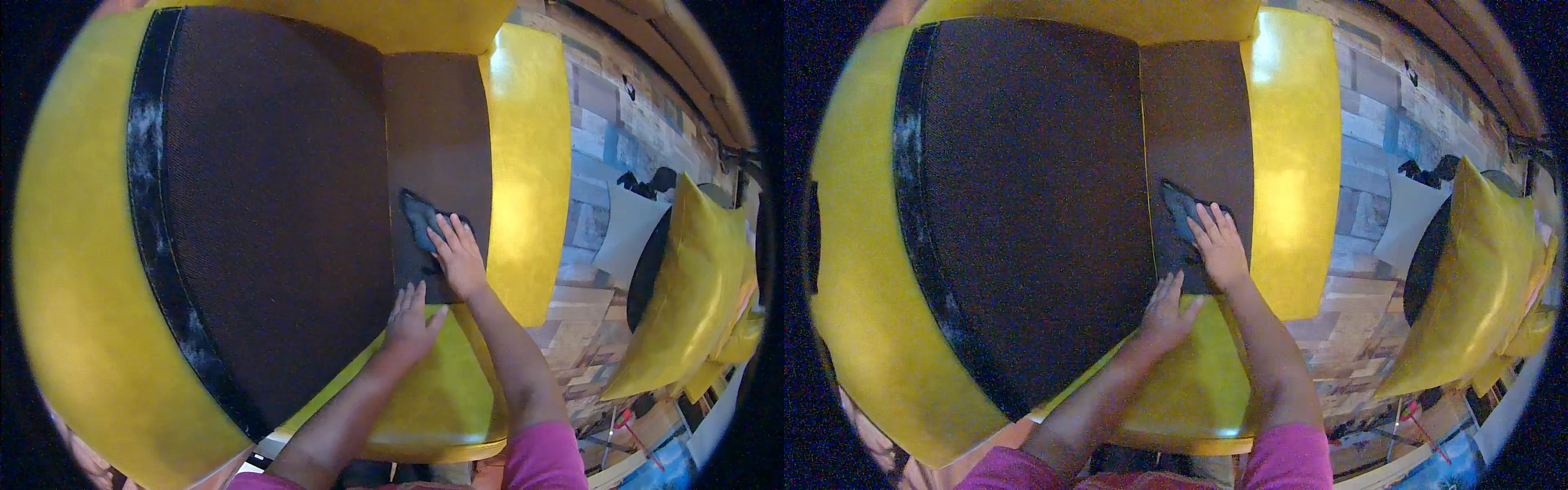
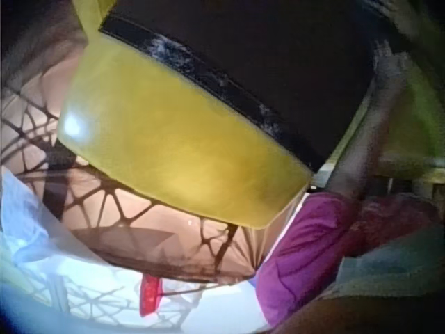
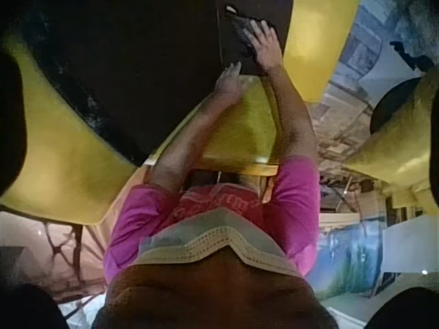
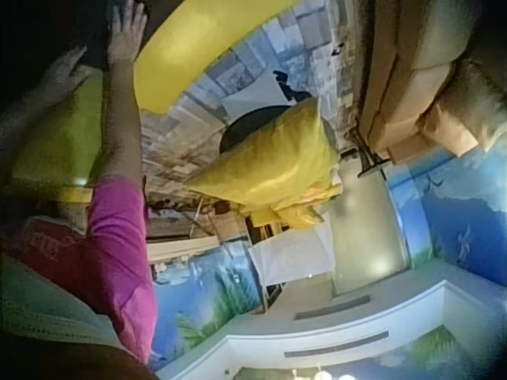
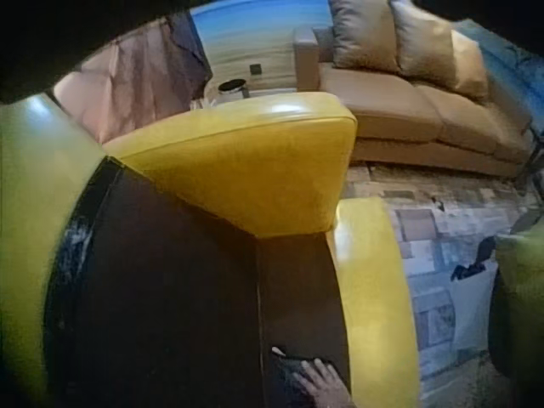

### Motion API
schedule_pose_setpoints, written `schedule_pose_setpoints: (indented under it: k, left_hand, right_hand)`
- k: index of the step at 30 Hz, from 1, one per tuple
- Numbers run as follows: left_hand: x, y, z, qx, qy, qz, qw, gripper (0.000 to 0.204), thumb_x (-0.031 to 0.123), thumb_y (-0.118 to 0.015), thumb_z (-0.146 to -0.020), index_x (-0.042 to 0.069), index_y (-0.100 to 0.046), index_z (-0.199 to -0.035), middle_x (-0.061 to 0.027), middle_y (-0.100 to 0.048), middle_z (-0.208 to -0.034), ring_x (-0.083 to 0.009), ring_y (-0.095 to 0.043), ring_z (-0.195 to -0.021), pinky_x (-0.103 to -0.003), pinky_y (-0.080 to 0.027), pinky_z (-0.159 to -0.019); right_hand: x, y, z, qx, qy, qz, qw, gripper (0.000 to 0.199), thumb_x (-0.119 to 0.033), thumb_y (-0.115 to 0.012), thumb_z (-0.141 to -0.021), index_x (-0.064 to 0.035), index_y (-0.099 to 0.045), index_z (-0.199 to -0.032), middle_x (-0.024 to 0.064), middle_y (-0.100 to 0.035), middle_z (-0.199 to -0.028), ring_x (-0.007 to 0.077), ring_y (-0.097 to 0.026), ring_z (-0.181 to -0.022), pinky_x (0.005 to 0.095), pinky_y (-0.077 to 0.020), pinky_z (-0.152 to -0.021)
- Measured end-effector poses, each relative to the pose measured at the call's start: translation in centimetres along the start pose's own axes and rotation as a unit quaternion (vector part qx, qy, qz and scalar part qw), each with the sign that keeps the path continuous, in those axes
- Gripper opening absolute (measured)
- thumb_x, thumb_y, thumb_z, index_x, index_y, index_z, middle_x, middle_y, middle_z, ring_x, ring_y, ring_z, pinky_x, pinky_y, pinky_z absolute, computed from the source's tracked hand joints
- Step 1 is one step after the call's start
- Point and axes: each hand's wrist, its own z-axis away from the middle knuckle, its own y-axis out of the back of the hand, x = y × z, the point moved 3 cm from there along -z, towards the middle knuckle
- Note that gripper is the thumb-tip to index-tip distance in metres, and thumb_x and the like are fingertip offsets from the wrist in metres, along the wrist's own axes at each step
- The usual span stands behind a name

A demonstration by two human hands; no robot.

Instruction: The person wipes a yellow armchair with a dark cloth, cleaning the seat, backrest, and armrests. They lift the seat cushion to wipe the underside and continue cleaning the chair's surfaces.

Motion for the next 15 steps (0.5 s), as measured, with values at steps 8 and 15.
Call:
schedule_pose_setpoints:
  k: [8, 15]
  left_hand:
    - [-1.2, -1.4, 0.9, -0.159, -0.013, -0.062, 0.985, 0.066, 0.048, -0.057, -0.092, 0.003, -0.049, -0.14, -0.0235, -0.046, -0.145, -0.0393, -0.041, -0.136, -0.044, -0.033, -0.114]
    - [8.0, -2.8, 8.1, -0.35, -0.194, -0.164, 0.902, 0.065, 0.052, -0.057, -0.089, 0.008, -0.054, -0.137, -0.0215, -0.045, -0.146, -0.0408, -0.04, -0.137, -0.048, -0.031, -0.114]
  right_hand:
    - [2.4, -2.5, 9.4, -0.172, 0.117, 0.03, 0.978, 0.05, -0.013, -0.054, -0.087, -0.0265, -0.056, -0.136, -0.0009, -0.029, -0.16, 0.0269, -0.022, -0.149, 0.0507, -0.0183, -0.12]
    - [6.1, -3.1, 13.7, -0.125, -0.005, -0.077, 0.989, 0.051, -0.011, -0.066, -0.082, -0.0143, -0.059, -0.132, 0.0012, -0.03, -0.159, 0.0324, -0.024, -0.147, 0.0458, -0.0211, -0.121]
